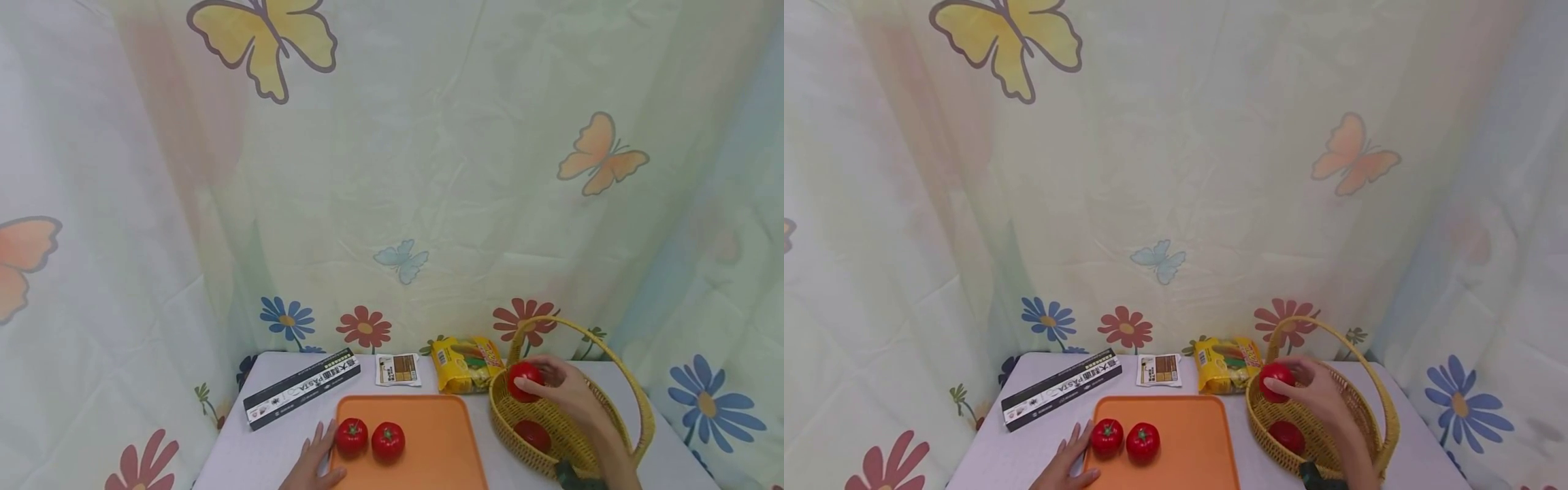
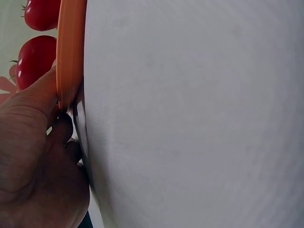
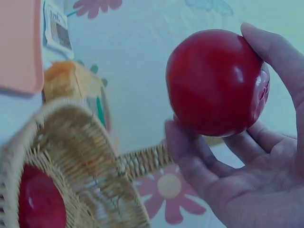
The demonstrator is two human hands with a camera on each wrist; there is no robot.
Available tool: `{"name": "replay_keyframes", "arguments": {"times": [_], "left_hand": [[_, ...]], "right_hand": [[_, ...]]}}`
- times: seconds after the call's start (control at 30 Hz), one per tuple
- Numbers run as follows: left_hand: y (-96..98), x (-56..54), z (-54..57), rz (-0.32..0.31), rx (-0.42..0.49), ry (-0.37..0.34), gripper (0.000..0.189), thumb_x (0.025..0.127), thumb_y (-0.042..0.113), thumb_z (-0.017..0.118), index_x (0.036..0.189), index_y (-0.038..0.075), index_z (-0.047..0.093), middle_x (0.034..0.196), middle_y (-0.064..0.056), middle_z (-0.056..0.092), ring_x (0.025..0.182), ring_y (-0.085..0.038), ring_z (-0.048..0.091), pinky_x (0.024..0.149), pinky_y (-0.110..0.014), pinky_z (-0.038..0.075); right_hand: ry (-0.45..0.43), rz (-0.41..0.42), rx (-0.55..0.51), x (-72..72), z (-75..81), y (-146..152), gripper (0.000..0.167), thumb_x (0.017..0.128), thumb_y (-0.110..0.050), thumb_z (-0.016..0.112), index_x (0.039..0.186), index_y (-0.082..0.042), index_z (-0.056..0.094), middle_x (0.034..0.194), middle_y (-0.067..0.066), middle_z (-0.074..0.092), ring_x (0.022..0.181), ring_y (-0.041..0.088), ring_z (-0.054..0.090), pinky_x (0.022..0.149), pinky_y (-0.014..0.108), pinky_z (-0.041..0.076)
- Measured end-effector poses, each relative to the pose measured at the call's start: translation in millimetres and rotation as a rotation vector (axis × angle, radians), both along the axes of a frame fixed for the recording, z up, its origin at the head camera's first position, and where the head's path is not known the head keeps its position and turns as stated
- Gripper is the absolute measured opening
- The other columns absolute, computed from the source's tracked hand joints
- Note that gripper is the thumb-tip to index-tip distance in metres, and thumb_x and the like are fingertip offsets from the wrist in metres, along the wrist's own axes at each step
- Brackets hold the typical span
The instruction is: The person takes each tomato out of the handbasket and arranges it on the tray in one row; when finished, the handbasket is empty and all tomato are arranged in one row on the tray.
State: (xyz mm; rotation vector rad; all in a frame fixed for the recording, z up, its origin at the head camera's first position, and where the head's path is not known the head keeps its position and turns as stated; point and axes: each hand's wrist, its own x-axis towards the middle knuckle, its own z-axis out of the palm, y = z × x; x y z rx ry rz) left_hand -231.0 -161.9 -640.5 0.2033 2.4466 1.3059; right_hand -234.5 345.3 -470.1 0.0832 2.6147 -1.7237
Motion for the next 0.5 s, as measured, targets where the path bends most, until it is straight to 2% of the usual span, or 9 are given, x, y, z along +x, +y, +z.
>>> {"name": "replay_keyframes", "arguments": {"times": [0.1, 0.23, 0.37, 0.5], "left_hand": [[-0.9, -1.4, -2.0, 0.007, 0.006, -0.024, 0.112, 0.088, 0.052, 0.085, 0.172, 0.011, 0.025, 0.176, -0.025, 0.023, 0.161, -0.056, 0.001, 0.125, -0.078, -0.005], [-2.8, -2.9, -6.5, 0.000, 0.027, -0.022, 0.113, 0.087, 0.054, 0.085, 0.172, 0.009, 0.025, 0.176, -0.026, 0.023, 0.161, -0.056, 0.000, 0.125, -0.077, -0.006], [-3.5, -3.6, -9.7, -0.006, 0.051, -0.004, 0.114, 0.086, 0.054, 0.086, 0.171, 0.007, 0.026, 0.175, -0.028, 0.024, 0.160, -0.059, 0.001, 0.123, -0.080, -0.006], [-3.0, -5.4, -11.3, 0.002, 0.047, -0.014, 0.117, 0.084, 0.058, 0.086, 0.172, 0.010, 0.025, 0.176, -0.026, 0.023, 0.161, -0.056, 0.000, 0.124, -0.077, -0.008]], "right_hand": [[0.040, 0.037, -0.045, 2.8, -0.1, -8.5, 0.056, 0.101, -0.020, 0.079, 0.144, 0.006, 0.055, 0.128, 0.017, 0.072, 0.104, 0.017, 0.069, 0.085, 0.030, 0.065], [0.082, 0.104, -0.114, 3.4, -3.0, -18.6, 0.051, 0.101, -0.013, 0.076, 0.143, 0.008, 0.055, 0.129, 0.017, 0.070, 0.102, 0.012, 0.070, 0.085, 0.030, 0.066], [0.114, 0.152, -0.125, 4.4, -4.5, -29.5, 0.047, 0.102, -0.009, 0.074, 0.142, 0.008, 0.057, 0.131, 0.021, 0.068, 0.101, 0.015, 0.071, 0.084, 0.032, 0.067], [0.129, 0.158, -0.121, 6.6, -2.3, -44.1, 0.048, 0.100, -0.009, 0.076, 0.140, 0.007, 0.055, 0.136, 0.027, 0.063, 0.107, 0.020, 0.069, 0.087, 0.029, 0.066]]}}
